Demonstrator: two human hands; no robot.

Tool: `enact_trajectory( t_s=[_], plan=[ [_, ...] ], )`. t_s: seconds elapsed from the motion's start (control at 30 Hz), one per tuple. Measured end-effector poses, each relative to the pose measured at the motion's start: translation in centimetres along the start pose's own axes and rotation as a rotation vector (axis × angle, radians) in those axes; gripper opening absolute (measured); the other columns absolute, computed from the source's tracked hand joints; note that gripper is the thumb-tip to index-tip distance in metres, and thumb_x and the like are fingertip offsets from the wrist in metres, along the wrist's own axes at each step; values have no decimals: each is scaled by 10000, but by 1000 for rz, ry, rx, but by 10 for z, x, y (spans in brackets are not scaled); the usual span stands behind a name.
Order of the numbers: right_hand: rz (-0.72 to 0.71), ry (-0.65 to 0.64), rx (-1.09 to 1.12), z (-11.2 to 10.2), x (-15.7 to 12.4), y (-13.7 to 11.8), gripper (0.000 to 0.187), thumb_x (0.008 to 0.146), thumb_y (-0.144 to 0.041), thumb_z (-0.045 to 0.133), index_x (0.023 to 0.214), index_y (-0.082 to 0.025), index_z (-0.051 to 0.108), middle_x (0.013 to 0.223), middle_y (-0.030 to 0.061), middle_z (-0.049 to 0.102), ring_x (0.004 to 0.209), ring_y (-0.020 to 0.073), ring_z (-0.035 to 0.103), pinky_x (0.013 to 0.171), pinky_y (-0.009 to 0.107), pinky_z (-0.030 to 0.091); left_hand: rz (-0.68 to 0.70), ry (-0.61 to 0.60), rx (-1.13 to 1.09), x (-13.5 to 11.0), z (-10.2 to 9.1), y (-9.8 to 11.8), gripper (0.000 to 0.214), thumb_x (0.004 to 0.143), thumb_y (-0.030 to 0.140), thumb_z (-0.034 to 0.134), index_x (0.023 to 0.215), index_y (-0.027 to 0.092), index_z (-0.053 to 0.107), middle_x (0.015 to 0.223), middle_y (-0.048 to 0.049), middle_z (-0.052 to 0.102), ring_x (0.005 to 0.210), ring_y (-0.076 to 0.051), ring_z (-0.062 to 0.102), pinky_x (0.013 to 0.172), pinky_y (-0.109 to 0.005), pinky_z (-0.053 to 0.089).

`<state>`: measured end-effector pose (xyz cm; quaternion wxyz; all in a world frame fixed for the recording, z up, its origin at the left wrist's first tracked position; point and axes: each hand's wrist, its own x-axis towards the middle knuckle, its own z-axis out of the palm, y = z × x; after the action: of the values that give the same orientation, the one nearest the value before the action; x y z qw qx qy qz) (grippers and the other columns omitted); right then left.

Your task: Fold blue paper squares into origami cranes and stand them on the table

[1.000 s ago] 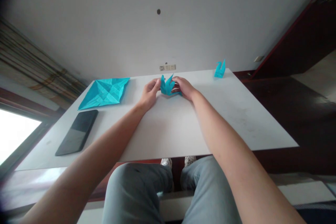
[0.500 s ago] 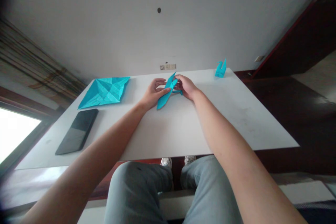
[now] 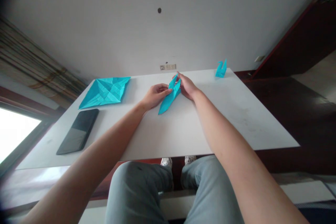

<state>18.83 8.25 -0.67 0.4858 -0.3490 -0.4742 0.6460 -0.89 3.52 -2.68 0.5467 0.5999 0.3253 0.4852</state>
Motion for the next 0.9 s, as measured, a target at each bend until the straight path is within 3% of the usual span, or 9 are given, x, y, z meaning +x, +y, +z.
enact_trajectory(
  t_s=[0.1, 0.17, 0.4, 0.57, 0.73, 0.83, 0.9],
  plan=[
    [-1, -36, -16, -2, -1, -2, 690, 886, -958, 782, 895, -277, 671, 850, 25, 725, 801, 223, 650, 761, 349, 545, 49, 73, -87, 2, -2, 0, 678, 723, 742, 1062, 998, 196, 769, 994, -26, 839, 905, -158, 768, 876, -292, 599],
    [-39, -82, -30, -3, -3, -3, 746, 796, -1004, 826, 926, -278, 713, 887, 28, 757, 805, 217, 663, 733, 346, 541, 91, 128, -121, 4, -4, 0, 686, 720, 754, 1060, 989, 214, 734, 994, -18, 829, 925, -169, 779, 905, -310, 618],
    [-62, -243, -149, -1, -7, 2, 624, 605, -618, 1138, 986, -247, 813, 951, 7, 814, 881, 190, 708, 794, 323, 563, 149, 391, -140, 13, -16, -6, 615, 876, 706, 972, 979, 264, 556, 925, 27, 761, 854, -148, 778, 848, -304, 656],
    [-51, -315, -208, -5, 0, 11, 451, 687, -506, 1091, 925, -226, 831, 846, 6, 800, 800, 177, 694, 797, 326, 554, 205, 607, -73, 16, -25, -6, 564, 957, 684, 908, 981, 276, 519, 876, 35, 709, 805, -141, 750, 734, -262, 636],
    [-43, -291, -262, -5, 1, 9, 273, 803, -418, 960, 964, -219, 865, 880, 29, 832, 825, 186, 728, 825, 314, 580, 399, 741, 107, 13, -23, 3, 434, 1008, 534, 906, 983, 255, 575, 942, 11, 707, 770, -124, 719, 680, -240, 587],
    [-31, -262, -311, -1, -2, 4, 386, 889, -594, 894, 901, -212, 845, 869, 48, 819, 787, 189, 711, 766, 311, 573, 412, 711, 170, 11, -16, 6, 400, 1028, 482, 889, 950, 246, 575, 947, -2, 709, 742, -122, 701, 679, -249, 580],
    [-42, -290, -347, 2, -5, 2, 513, 858, -714, 923, 864, -211, 824, 844, 42, 799, 766, 184, 684, 735, 307, 543, 381, 688, 195, 9, -12, 6, 406, 1024, 486, 894, 946, 246, 576, 944, -3, 711, 734, -121, 697, 677, -248, 576]
  ],
)
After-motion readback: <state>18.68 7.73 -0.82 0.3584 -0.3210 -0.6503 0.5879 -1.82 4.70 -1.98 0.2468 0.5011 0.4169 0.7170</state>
